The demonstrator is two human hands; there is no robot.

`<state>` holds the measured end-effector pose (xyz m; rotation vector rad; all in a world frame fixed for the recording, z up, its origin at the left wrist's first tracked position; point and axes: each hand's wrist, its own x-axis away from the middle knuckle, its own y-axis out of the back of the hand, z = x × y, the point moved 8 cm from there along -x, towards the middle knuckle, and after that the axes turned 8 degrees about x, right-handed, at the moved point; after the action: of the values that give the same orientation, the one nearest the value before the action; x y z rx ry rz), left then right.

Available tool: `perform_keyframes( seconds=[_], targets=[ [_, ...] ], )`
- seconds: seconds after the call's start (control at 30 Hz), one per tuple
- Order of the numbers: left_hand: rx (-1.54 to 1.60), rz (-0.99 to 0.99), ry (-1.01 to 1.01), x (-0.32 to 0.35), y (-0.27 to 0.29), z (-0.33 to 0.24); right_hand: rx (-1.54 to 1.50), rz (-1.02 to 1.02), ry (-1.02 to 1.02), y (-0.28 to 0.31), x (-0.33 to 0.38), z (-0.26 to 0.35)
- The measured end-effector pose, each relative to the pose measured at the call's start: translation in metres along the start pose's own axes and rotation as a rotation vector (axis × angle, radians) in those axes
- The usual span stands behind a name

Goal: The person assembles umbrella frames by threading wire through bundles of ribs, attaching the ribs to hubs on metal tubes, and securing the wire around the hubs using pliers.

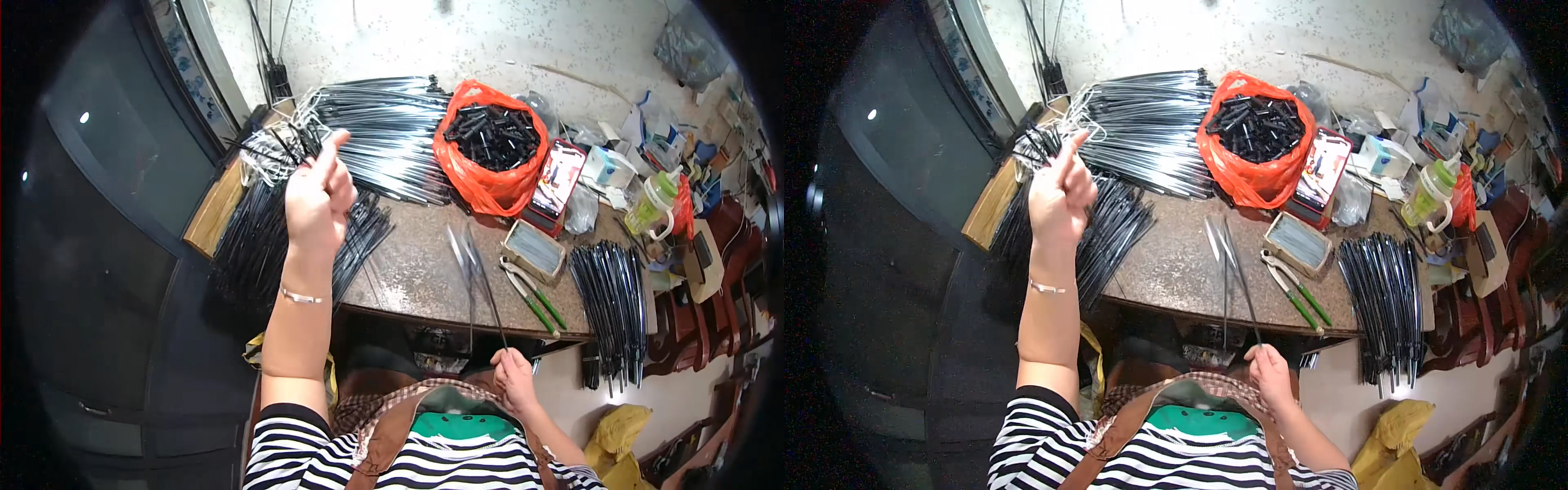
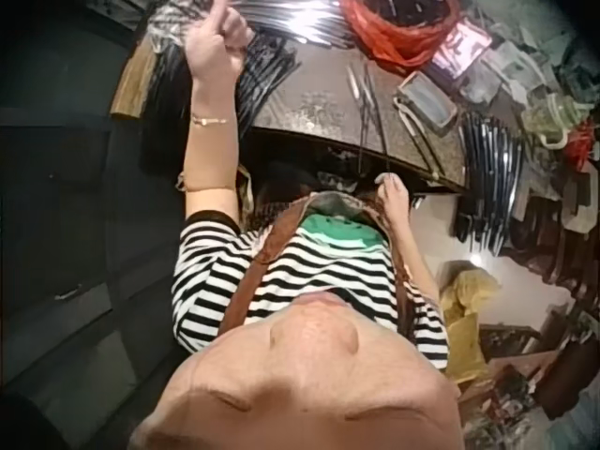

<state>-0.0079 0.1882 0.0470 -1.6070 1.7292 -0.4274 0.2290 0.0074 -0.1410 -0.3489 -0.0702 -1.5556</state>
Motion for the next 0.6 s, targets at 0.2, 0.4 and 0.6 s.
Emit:
perform_keyframes(
  seconds=[0.2, 0.4, 0.6],
  targets=[
    [-0.100, -0.050, 0.189, 0.048, -0.007, 0.069, 0.571, -0.210, 0.363, -0.027, -0.001, 0.062],
    [-0.021, -0.150, 0.260, 0.065, -0.001, 0.075, 0.686, -0.453, 0.545, -0.012, 0.007, 0.088],
    [-0.015, -0.067, 0.383, 0.067, -0.009, 0.094, 0.951, -0.302, 0.696, -0.046, 0.003, 0.070]
  ],
)
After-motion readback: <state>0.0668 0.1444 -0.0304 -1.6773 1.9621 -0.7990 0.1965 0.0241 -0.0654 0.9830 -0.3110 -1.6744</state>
